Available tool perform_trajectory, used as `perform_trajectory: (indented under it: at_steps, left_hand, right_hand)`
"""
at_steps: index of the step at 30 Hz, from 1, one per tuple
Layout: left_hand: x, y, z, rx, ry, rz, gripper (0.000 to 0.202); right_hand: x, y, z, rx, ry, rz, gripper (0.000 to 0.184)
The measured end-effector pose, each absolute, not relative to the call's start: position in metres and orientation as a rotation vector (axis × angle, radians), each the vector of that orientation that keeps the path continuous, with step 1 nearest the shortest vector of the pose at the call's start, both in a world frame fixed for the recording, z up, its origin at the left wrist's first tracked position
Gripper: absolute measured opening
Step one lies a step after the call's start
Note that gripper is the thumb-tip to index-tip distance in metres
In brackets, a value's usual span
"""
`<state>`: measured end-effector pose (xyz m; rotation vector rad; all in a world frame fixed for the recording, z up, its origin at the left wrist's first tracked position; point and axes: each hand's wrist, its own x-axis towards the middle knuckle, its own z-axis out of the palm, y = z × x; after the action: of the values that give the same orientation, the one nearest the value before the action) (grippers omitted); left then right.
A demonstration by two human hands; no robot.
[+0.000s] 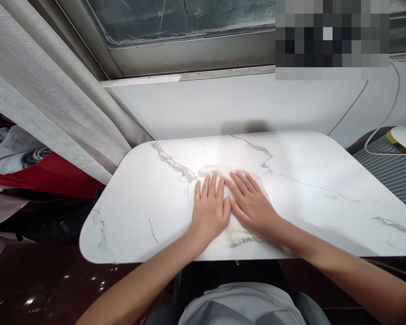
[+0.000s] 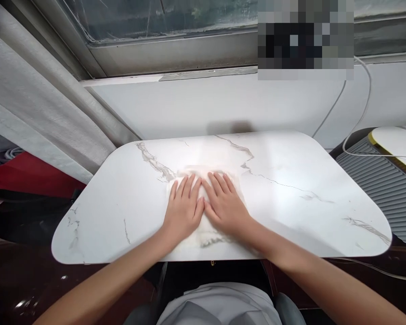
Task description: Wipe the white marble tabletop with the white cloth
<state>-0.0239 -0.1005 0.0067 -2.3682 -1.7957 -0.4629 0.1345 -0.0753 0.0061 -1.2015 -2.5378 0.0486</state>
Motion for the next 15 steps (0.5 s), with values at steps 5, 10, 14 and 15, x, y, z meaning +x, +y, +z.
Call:
perform_trajectory:
  at_steps: [5, 10, 14, 15]
  left_hand:
    - [-0.007, -0.145, 0.009, -2.387, -1.731, -0.479, 0.05]
    - [0.009, -0.168, 0.009, -2.344, -1.654, -0.467, 0.051]
    - [0.014, -0.169, 0.01, -2.325, -1.588, -0.443, 0.051]
    - [0.015, -0.168, 0.01, -2.322, -1.58, -0.44, 0.051]
  right_hand:
    - [0.151, -0.127, 0.009, -1.21, -2.501, -0.016, 0.058]
    - [0.163, -0.153, 0.009, -1.224, -2.47, -0.089, 0.067]
    - [0.166, -0.157, 0.01, -1.235, -2.479, -0.133, 0.07]
    - [0.167, -0.155, 0.011, -1.236, -2.49, -0.133, 0.07]
